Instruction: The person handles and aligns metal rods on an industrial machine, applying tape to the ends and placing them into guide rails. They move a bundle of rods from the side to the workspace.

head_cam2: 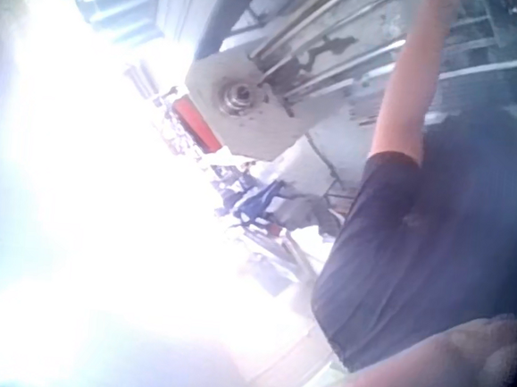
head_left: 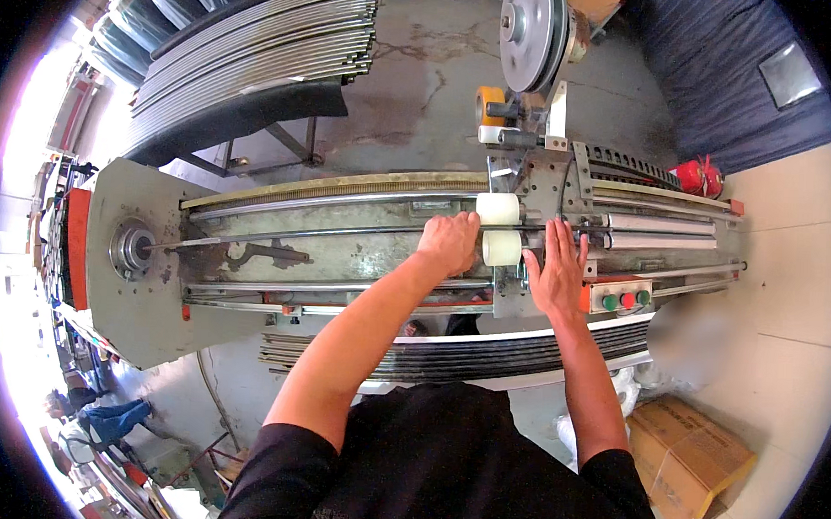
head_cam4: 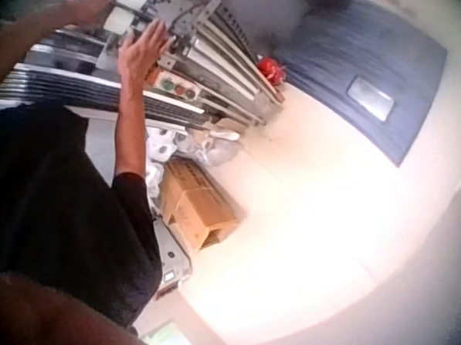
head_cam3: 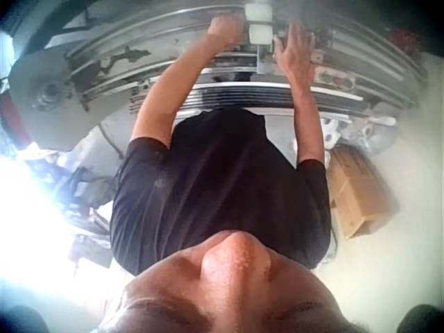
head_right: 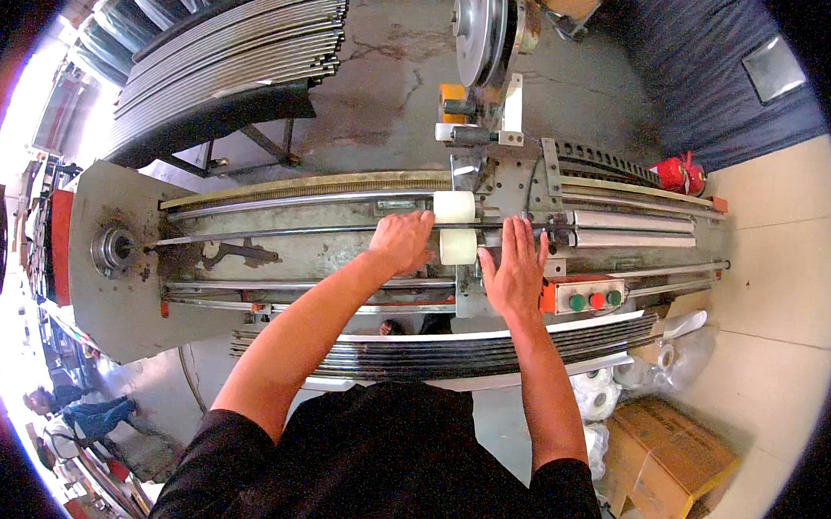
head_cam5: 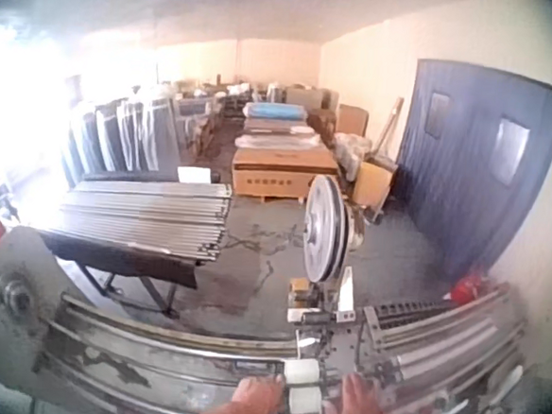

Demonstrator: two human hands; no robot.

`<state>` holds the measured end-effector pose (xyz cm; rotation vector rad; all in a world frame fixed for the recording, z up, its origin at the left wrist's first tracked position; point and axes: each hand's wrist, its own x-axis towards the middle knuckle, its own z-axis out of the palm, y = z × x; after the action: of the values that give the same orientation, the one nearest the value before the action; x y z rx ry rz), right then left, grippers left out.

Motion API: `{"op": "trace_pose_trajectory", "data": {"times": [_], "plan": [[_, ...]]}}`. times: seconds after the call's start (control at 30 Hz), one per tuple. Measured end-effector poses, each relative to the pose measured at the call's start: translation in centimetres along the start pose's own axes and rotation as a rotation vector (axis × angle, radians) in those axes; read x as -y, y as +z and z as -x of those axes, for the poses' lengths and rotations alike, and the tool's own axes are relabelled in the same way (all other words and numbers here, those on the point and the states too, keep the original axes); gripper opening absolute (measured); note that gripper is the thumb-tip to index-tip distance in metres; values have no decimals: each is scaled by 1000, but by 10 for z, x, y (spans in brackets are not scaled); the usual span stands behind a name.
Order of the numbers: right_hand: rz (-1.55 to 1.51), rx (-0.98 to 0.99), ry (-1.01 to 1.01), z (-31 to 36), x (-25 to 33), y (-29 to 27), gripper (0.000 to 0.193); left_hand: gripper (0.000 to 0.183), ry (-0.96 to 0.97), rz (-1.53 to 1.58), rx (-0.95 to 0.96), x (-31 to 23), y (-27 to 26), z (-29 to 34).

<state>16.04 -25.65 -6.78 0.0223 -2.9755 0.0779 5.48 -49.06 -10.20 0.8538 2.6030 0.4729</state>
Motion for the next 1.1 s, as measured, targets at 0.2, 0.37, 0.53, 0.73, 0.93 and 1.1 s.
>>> {"op": "trace_pose_trajectory", "data": {"times": [0.2,0.37,0.53,0.73,0.93,1.1], "plan": [[30,16,-3,0,-6,2,71,57,-42,0,-25,52,-11,37],[24,33,5,-1,-9,2,71,47,-196,-59,20,127,-20,82],[18,10,-5,-2,-11,5,70,34,-266,-112,-38,199,-35,134],[-1,9,-28,-4,-10,-2,68,34,-386,-101,-54,285,-49,194],[-16,-9,-43,-2,-13,3,68,37,-581,-187,-70,340,-45,226],[-7,-12,-25,-1,-10,1,69,45,-621,-177,132,282,-64,186]]}}
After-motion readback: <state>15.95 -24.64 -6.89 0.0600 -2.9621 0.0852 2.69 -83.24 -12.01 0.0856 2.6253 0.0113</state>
